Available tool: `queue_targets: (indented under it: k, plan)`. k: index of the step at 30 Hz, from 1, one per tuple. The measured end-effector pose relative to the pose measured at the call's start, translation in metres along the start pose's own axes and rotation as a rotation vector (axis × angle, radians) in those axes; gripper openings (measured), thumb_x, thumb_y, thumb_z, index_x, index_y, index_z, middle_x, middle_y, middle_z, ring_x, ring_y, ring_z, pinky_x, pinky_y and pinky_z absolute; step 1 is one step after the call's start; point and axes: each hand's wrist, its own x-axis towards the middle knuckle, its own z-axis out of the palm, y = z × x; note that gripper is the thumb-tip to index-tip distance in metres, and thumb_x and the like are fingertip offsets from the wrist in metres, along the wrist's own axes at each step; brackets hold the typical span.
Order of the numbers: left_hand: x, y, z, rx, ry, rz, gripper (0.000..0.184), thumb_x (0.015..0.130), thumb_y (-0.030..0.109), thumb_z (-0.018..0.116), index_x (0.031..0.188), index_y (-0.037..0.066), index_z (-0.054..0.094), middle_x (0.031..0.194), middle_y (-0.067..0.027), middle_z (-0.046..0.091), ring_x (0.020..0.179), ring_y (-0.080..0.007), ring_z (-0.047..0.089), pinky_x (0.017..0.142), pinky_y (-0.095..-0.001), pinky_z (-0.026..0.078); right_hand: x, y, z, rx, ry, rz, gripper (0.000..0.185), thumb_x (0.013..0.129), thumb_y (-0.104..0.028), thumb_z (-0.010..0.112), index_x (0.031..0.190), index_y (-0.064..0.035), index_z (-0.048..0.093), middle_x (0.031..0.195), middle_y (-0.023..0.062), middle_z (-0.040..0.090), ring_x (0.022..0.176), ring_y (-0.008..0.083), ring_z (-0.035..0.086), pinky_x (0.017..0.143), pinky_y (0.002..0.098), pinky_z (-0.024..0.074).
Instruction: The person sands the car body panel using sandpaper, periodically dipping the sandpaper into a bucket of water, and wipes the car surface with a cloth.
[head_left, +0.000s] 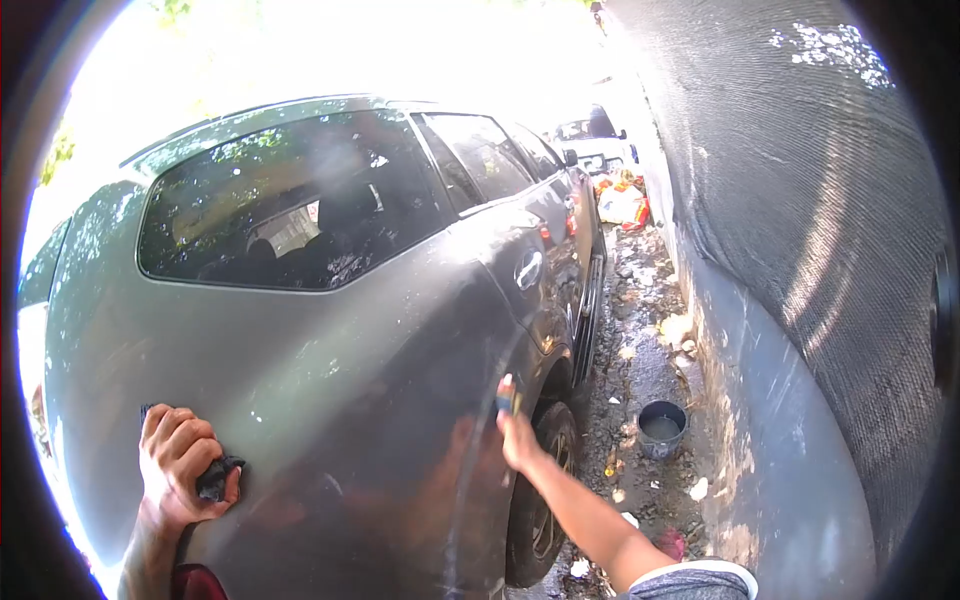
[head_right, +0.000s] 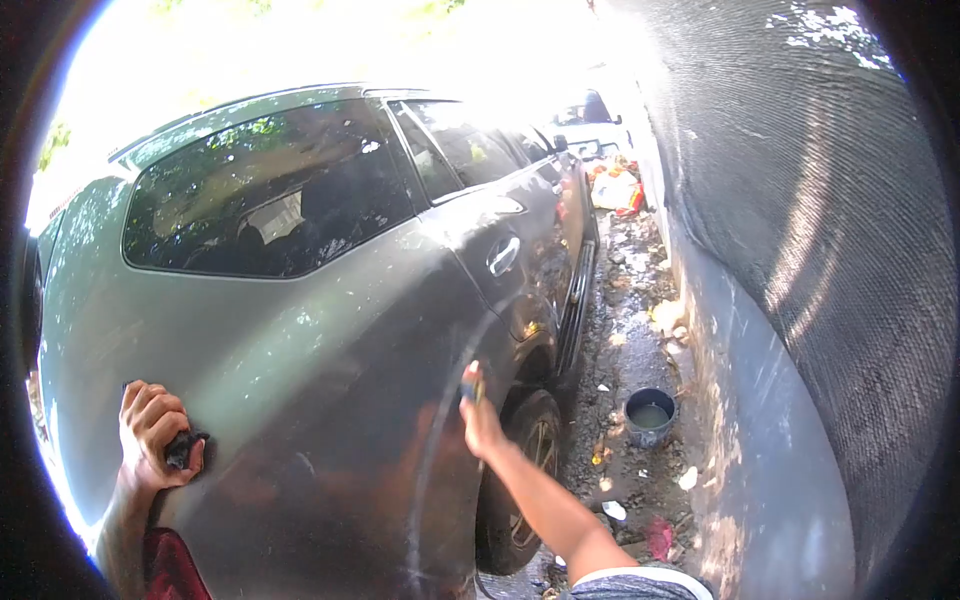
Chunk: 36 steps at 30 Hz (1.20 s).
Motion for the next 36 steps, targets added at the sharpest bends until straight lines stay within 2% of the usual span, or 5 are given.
queue_targets:
  k: [4,7,14,18,36]
  plan:
    - [-0.002,0.0,0.001,0.03,0.017,0.008,0.025,0.056,0.021,0.071,0.069,0.011,0.052,0.074,-0.0057,0.056,0.071,-0.0279,0.055,0.073,-0.043,0.041,0.003,0.008,0.011,0.117,0.152,-0.26,0.03,0.101,-0.028,0.041,0.086,-0.0049,0.051,0.069,-0.0022,0.043,0.061,0.0172,0.041,0.057,0.0394,0.0335]
    - [0.001,0.0,0.002,0.034,0.013,0.016,0.025,0.055,0.02,0.071,0.069,0.011,0.052,0.074,-0.0055,0.056,0.072,-0.0276,0.056,0.073,-0.0426,0.041,-0.1,0.007,0.043,0.087,-0.045,-0.616,0.068,0.1,-0.025,0.038,0.157,-0.0043,0.009,0.165,0.0139,-0.007,0.152,0.019,-0.008,0.121,0.0338,-0.0038]
    - [-0.001,0.0,-0.001,0.019,-0.008,0.024,0.026,0.054,0.02,0.071,0.069,0.01,0.052,0.074,-0.0058,0.057,0.074,-0.0282,0.057,0.072,-0.0427,0.041,0.016,-0.006,-0.012,0.152,0.218,-0.331,0.045,0.101,-0.038,0.042,0.072,-0.0033,0.046,0.063,0.0041,0.042,0.061,0.0201,0.04,0.059,0.042,0.0326]
    - [-0.001,-0.001,0.002,0.013,0.017,0.036,0.026,0.053,0.019,0.071,0.069,0.01,0.052,0.075,-0.0063,0.057,0.073,-0.0287,0.056,0.072,-0.0429,0.041,-0.098,0.008,0.036,0.106,-0.097,-0.541,0.067,0.104,-0.033,0.035,0.157,-0.005,0.005,0.164,0.0138,-0.01,0.15,0.0232,-0.014,0.121,0.0357,-0.0005]
    - [-0.007,-0.003,0.005,0.026,-0.031,0.023,0.023,0.058,0.021,0.068,0.07,0.009,0.051,0.077,-0.0078,0.055,0.077,-0.0301,0.056,0.076,-0.0452,0.042,0.041,-0.003,-0.007,0.204,0.352,-0.389,0.044,0.104,-0.038,0.04,0.085,-0.0006,0.054,0.079,0.002,0.051,0.073,0.0151,0.041,0.072,0.0343,0.0393]
